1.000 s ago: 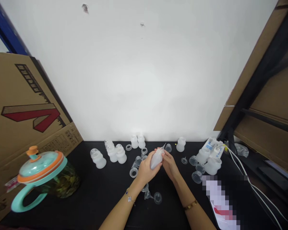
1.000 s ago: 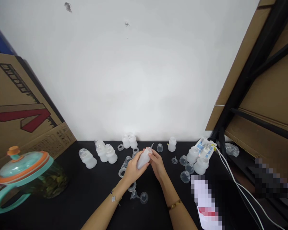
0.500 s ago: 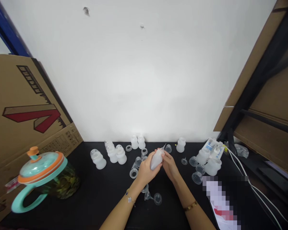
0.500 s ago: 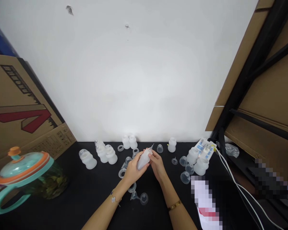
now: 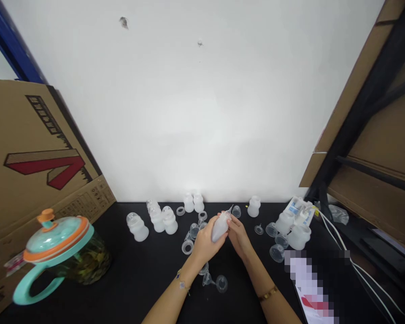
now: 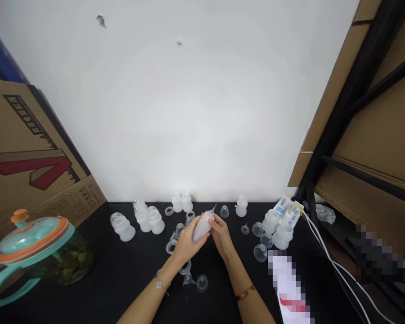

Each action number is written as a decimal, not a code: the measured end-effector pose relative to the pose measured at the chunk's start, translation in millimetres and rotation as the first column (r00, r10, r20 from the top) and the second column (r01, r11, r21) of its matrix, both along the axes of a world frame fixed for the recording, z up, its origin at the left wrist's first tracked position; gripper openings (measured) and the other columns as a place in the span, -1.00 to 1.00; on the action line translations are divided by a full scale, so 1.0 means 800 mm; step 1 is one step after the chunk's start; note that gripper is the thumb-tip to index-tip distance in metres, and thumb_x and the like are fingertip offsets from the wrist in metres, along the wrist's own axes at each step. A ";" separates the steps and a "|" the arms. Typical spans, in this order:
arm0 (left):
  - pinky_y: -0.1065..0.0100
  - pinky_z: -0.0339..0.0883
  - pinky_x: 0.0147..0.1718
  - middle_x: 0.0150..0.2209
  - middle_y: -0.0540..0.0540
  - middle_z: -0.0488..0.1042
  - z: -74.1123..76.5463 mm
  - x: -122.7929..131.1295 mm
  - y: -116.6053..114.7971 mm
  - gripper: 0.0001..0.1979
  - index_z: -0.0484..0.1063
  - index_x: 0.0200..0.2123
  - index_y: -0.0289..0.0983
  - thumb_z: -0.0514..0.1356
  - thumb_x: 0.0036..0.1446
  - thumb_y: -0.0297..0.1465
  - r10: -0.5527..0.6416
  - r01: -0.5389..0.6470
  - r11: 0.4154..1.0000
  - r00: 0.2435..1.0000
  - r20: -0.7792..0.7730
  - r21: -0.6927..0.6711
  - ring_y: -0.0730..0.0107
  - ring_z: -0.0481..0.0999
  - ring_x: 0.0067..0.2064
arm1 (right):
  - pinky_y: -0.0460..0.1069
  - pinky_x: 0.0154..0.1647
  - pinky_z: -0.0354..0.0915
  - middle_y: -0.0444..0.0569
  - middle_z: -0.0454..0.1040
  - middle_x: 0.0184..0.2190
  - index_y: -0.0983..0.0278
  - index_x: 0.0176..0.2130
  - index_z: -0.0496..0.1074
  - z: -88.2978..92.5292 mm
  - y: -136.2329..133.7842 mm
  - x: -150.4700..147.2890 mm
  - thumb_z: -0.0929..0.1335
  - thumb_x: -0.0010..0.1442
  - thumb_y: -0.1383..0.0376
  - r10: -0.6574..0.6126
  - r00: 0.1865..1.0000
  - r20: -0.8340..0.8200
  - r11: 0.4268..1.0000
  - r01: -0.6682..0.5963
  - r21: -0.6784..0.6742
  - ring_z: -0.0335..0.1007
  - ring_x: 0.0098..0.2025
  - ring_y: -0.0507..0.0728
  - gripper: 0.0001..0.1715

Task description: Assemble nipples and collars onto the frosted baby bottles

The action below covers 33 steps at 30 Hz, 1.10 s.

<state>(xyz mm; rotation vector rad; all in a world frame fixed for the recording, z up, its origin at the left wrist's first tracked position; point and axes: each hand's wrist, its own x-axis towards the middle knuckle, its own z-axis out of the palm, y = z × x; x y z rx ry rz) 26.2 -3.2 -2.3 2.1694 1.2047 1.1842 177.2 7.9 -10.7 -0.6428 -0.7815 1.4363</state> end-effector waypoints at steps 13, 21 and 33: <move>0.19 0.54 -0.04 0.13 -0.16 0.54 -0.002 0.001 0.001 -0.45 0.26 0.23 -0.16 0.26 0.18 -0.32 0.018 -0.018 1.000 1.000 -0.016 -0.001 0.12 0.64 0.01 | 0.23 0.08 0.34 0.09 0.64 -0.08 0.22 -0.09 0.62 -0.004 0.002 -0.001 0.61 -0.04 0.07 -0.017 1.000 -0.003 1.000 0.017 -0.010 0.52 0.01 0.36 -0.47; 0.16 0.53 -0.02 0.13 -0.17 0.53 -0.002 0.001 0.001 -0.42 0.25 0.25 -0.16 0.27 0.17 -0.33 0.025 -0.025 1.000 0.999 -0.028 -0.002 0.09 0.63 0.02 | 0.23 0.09 0.35 0.09 0.64 -0.07 0.23 -0.09 0.62 -0.003 0.002 -0.001 0.60 -0.02 0.07 -0.022 1.000 0.016 1.000 0.022 0.006 0.50 0.04 0.37 -0.48; 0.18 0.52 0.03 0.18 -0.15 0.50 -0.004 0.000 0.002 -0.42 0.24 0.26 -0.16 0.27 0.18 -0.33 0.033 -0.032 0.999 0.999 -0.040 0.025 0.11 0.61 0.07 | 0.20 0.09 0.36 0.06 0.64 -0.07 0.22 -0.08 0.62 -0.005 0.002 -0.003 0.60 -0.02 0.08 -0.053 0.998 0.019 0.999 0.053 0.000 0.48 0.06 0.35 -0.48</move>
